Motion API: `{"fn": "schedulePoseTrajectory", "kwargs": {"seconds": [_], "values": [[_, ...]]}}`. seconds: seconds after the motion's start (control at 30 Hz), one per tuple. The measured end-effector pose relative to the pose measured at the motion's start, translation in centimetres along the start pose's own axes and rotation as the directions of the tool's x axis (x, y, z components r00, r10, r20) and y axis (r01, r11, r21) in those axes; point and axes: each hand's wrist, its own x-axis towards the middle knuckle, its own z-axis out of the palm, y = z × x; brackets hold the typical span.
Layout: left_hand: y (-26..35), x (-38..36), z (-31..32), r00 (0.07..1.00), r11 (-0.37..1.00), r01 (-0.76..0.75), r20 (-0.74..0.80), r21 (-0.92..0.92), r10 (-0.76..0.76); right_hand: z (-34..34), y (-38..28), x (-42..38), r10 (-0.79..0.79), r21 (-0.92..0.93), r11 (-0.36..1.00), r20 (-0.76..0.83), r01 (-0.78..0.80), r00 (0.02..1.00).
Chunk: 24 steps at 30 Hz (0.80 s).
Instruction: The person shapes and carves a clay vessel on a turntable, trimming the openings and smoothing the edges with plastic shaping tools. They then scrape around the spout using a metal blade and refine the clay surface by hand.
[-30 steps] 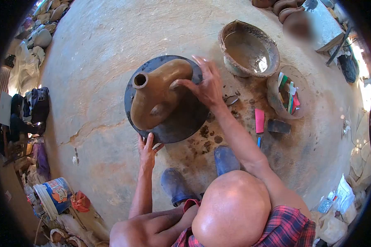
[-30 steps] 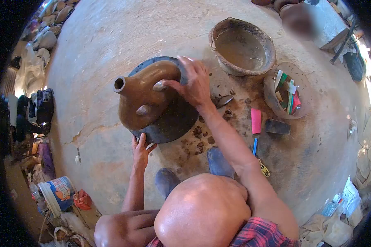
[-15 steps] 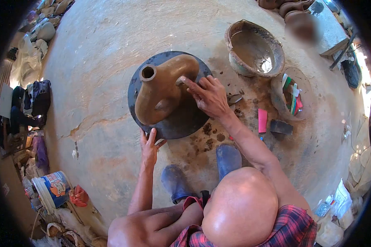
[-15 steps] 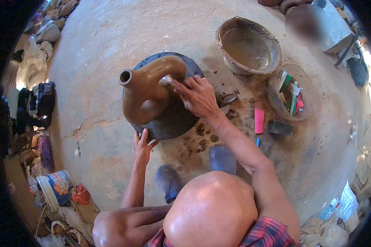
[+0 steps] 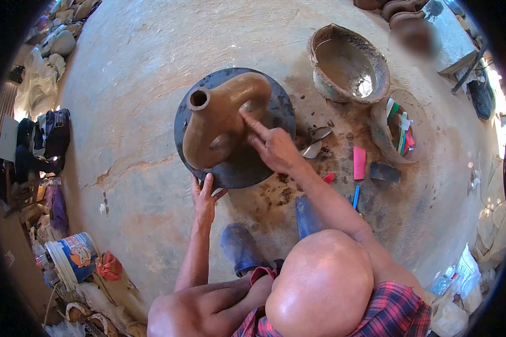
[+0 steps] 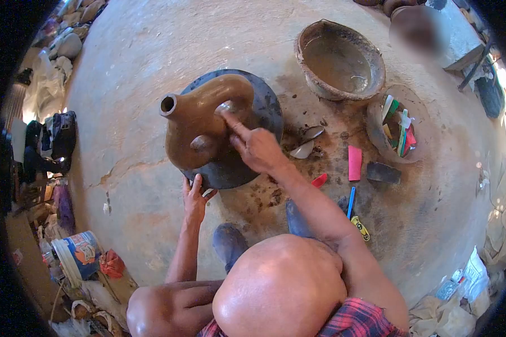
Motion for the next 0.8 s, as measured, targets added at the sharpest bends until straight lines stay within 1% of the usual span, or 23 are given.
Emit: {"fn": "schedulePoseTrajectory", "kwargs": {"seconds": [0.03,0.07,0.1,0.13,0.17,0.23,0.3,0.33,0.37,0.4,0.47,0.5,0.57,0.6,0.63,0.67,0.7,0.73,0.77,0.8], "values": [[-0.2,-0.2,0.0,1.000,1.000,0.005,-0.008,-0.002,-0.005,0.1,0.4,-0.1,0.001,0.004,1.000,0.009,-0.001,1.000],[-0.3,-0.3,0.0,1.000,1.000,0.008,-0.001,-0.002,-0.008,0.3,0.6,-0.2,-0.075,-0.049,0.996,-0.147,0.069,0.986],[-0.2,-0.2,0.2,1.000,1.000,0.005,0.007,-0.001,-0.005,0.4,0.6,0.0,-0.161,-0.112,0.985,-0.299,0.133,0.941],[-0.1,-0.3,0.3,1.000,1.000,0.001,-0.003,-0.002,-0.001,-0.5,-1.4,-0.4,-0.117,-0.087,0.992,-0.345,0.093,0.931],[-0.2,-0.6,0.6,1.000,1.000,-0.007,0.001,0.012,0.007,-0.2,-1.9,-1.0,-0.120,-0.079,0.992,-0.339,0.099,0.933],[-0.3,-0.9,1.0,1.000,1.000,-0.016,-0.002,0.027,0.016,0.3,-2.5,-1.8,-0.314,-0.094,0.948,-0.418,0.303,0.852],[-0.4,-1.2,1.5,0.999,1.000,-0.021,-0.026,0.010,0.021,0.6,-2.7,-1.3,-0.400,-0.148,0.916,-0.346,0.372,0.848],[-0.3,-1.4,1.7,1.000,1.000,-0.015,-0.024,0.006,0.016,0.4,-2.8,-1.0,-0.407,-0.234,0.901,-0.173,0.364,0.897],[-0.3,-1.3,1.8,1.000,1.000,-0.013,-0.024,0.006,0.013,0.3,-2.9,-0.8,-0.387,-0.317,0.874,0.005,0.368,0.922],[-0.4,-1.3,1.8,1.000,1.000,-0.014,-0.022,0.003,0.014,0.3,-2.7,-0.5,-0.385,-0.316,0.875,0.008,0.368,0.923],[-0.5,-1.4,1.8,1.000,1.000,-0.017,-0.023,-0.002,0.017,0.3,-2.5,-0.2,-0.219,-0.468,0.840,0.169,0.274,0.961],[-0.5,-1.4,1.9,0.999,1.000,-0.023,-0.025,-0.002,0.023,0.6,-2.8,-0.3,-0.223,-0.469,0.838,0.171,0.278,0.960],[-0.6,-1.4,1.9,0.999,1.000,-0.026,-0.032,-0.006,0.026,1.4,-3.3,-1.2,-0.082,-0.267,0.948,0.315,0.171,0.946],[-0.8,-1.3,1.7,0.999,0.999,-0.031,-0.019,-0.012,0.030,2.0,-3.7,-1.2,-0.139,-0.022,0.988,0.279,0.151,0.950],[-1.0,-1.2,1.6,0.999,0.999,-0.035,-0.004,-0.016,0.035,2.4,-4.1,-1.5,-0.138,-0.020,0.989,0.282,0.150,0.949],[-1.0,-1.2,1.4,0.999,0.999,-0.034,-0.004,-0.014,0.034,2.8,-4.7,-2.0,-0.126,0.331,0.944,0.344,0.005,0.930],[-1.1,-1.0,1.3,0.997,0.998,-0.064,0.043,-0.020,0.065,2.5,-5.6,-2.1,-0.137,0.625,0.764,0.399,-0.160,0.907],[-1.1,-0.9,1.1,0.991,0.996,-0.090,0.093,-0.024,0.092,1.9,-6.6,-2.1,-0.134,0.677,0.695,0.450,-0.240,0.883],[-1.3,-0.9,1.0,0.991,0.996,-0.083,0.101,-0.019,0.084,2.2,-6.1,-2.3,-0.124,0.679,0.693,0.445,-0.244,0.887],[-1.1,-1.0,1.1,0.997,0.999,-0.043,0.059,-0.014,0.043,2.4,-5.5,-2.2,-0.103,0.518,0.841,0.440,-0.158,0.892]]}}
